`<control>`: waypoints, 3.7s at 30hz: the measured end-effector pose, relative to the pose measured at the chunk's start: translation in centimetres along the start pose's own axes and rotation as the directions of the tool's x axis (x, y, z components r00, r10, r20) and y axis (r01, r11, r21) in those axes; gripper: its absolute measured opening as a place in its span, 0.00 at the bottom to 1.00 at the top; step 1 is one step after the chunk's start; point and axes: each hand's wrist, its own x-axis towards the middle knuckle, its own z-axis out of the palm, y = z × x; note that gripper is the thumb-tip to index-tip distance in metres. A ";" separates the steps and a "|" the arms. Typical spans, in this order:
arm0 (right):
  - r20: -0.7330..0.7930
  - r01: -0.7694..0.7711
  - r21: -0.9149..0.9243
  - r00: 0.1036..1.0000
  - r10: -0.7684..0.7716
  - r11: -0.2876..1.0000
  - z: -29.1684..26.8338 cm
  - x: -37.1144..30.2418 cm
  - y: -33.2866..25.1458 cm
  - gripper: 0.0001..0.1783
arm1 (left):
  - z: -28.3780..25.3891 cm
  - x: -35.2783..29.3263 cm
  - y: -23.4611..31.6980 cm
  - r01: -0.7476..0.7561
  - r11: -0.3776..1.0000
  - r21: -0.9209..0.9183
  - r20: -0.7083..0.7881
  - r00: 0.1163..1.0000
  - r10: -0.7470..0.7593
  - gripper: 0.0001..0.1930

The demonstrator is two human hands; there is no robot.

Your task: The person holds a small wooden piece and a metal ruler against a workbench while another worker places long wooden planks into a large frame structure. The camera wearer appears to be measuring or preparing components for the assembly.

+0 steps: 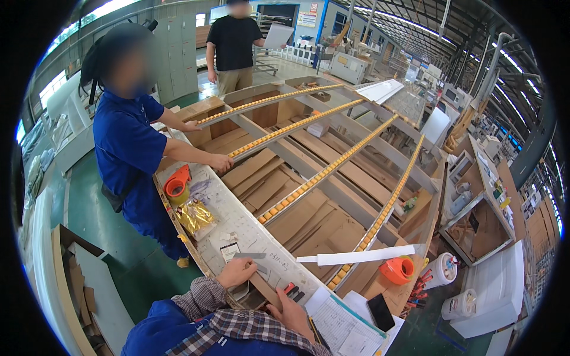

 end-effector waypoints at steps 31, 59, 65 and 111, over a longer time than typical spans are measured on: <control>-0.127 0.061 0.025 0.990 -0.058 0.998 1.0 0.4 0.9 0.32 | -0.2 -0.1 0.4 0.022 1.000 0.002 0.025 0.999 -0.022 0.17; -0.150 0.061 0.025 0.987 -0.057 0.998 0.9 0.3 0.9 0.29 | -1.6 -0.9 1.4 -0.494 0.870 -0.012 -0.026 0.869 0.493 0.10; -0.125 0.031 0.032 0.992 -0.026 0.999 0.7 0.3 0.6 0.29 | -1.4 -0.6 0.6 -0.490 0.870 -0.050 0.054 0.869 0.493 0.17; -0.145 0.023 0.007 0.989 -0.021 1.000 0.9 0.2 0.6 0.29 | -2.8 -1.1 1.3 -0.585 0.811 0.008 0.135 0.804 0.579 0.23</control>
